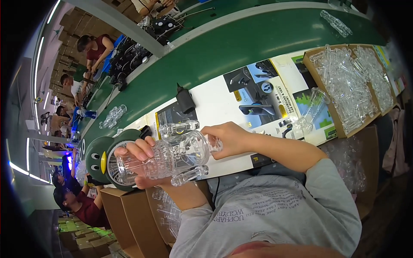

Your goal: Assembling clear plastic components on an assembly line, including applying a substance from a squeeze bottle and bagging parts.

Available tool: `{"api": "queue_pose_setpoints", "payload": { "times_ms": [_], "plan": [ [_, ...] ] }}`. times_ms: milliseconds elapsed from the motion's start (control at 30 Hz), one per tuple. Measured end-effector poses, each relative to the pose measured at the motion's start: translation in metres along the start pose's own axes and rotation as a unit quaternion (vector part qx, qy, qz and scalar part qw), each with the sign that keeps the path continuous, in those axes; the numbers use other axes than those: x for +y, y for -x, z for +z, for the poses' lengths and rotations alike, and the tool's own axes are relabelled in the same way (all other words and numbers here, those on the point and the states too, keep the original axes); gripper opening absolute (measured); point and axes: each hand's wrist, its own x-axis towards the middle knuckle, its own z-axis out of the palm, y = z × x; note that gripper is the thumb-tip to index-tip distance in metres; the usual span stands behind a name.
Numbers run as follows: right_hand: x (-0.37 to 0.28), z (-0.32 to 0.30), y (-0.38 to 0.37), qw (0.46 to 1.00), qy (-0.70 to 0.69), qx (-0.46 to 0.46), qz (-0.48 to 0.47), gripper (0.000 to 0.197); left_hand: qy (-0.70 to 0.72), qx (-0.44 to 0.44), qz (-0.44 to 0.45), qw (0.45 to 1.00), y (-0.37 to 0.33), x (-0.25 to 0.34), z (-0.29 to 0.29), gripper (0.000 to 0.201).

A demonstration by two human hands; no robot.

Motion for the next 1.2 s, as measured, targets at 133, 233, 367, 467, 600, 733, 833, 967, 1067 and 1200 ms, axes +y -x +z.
{"api": "queue_pose_setpoints", "payload": {
  "times_ms": [133, 233, 367, 467, 600, 733, 833, 967, 1067, 1200],
  "plan": [
    [-0.003, 0.0, 0.001, 1.0, -0.006, 0.005, 0.017, 0.052, -0.024, 0.004, 0.007, 1.0, 0.002, 0.0, 0.005, 0.063],
    [-0.006, -0.004, 0.002, 1.0, -0.007, 0.003, 0.026, 0.051, -0.037, 0.008, 0.014, 0.999, 0.004, -0.001, 0.01, 0.063],
    [-0.004, -0.007, 0.001, 1.0, -0.019, -0.02, 0.012, 0.05, -0.032, -0.001, 0.011, 0.999, 0.002, 0.0, 0.015, 0.063],
    [-0.005, -0.004, -0.001, 0.997, -0.061, -0.046, -0.014, 0.048, -0.061, -0.032, 0.013, 0.998, 0.001, 0.007, 0.024, 0.064],
    [0.004, 0.0, -0.002, 0.997, -0.004, -0.035, -0.062, 0.053, -0.057, -0.07, 0.047, 0.995, 0.005, 0.006, 0.03, 0.063],
    [-0.009, -0.004, -0.001, 0.997, -0.025, 0.066, -0.009, 0.061, -0.124, 0.022, 0.053, 0.991, 0.001, -0.011, 0.04, 0.062],
    [-0.01, -0.007, -0.003, 0.988, -0.077, 0.122, 0.049, 0.061, -0.166, 0.01, -0.03, 0.986, -0.029, -0.022, 0.046, 0.061],
    [-0.004, -0.014, -0.008, 0.982, -0.12, 0.121, 0.081, 0.061, -0.13, -0.052, -0.126, 0.982, -0.061, -0.042, 0.053, 0.063],
    [0.002, -0.016, -0.009, 0.978, -0.151, 0.134, 0.047, 0.058, -0.096, -0.121, -0.164, 0.974, -0.071, -0.052, 0.057, 0.064],
    [0.004, -0.022, -0.006, 0.97, -0.178, 0.145, 0.081, 0.049, -0.106, -0.078, -0.178, 0.975, -0.065, -0.061, 0.066, 0.06]
  ]
}}
